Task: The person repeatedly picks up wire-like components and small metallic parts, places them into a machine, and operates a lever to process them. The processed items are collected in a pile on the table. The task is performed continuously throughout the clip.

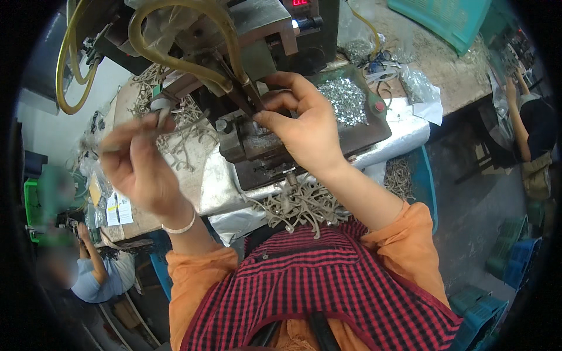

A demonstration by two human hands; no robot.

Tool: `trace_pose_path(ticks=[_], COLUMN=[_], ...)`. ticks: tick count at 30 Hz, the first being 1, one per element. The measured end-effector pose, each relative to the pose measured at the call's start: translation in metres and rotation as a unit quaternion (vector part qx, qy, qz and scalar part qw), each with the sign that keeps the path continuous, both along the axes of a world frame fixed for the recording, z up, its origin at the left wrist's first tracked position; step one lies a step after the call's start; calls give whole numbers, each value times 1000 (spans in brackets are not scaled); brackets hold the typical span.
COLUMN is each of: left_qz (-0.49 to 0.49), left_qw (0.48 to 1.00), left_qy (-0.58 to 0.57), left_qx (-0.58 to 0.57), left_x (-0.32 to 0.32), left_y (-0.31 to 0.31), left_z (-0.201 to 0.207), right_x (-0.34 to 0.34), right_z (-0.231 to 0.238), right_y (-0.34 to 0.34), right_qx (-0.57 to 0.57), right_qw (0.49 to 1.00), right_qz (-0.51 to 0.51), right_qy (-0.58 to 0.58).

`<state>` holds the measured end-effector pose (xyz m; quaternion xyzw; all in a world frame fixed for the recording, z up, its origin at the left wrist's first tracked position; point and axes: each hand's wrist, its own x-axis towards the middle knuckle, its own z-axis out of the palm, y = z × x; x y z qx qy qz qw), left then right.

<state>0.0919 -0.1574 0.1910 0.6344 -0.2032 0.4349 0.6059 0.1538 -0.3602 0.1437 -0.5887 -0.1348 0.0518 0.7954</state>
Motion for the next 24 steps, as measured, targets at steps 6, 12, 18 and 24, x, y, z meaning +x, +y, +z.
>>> trace_pose_path(ticks=[6,12,18,24], left_qz=[-54,25,8,-13], left_qw=[975,883,882,886], left_qy=[-16,-102,-67,-79], left_qx=[215,457,467,456], left_x=[-7,5,0,5], left_y=[-25,-54,-50,-48], left_z=[-18,-33,-23,-33], right_x=[-9,57,63,63], right_z=[5,-77,-116,-108], right_y=[-21,-80,-97,-100], right_qx=[-92,-556,-536,-529], right_qw=[988,764,765,776], right_qz=[-7,-217,-255,-240], right_qy=[-121,-246,-250,-245])
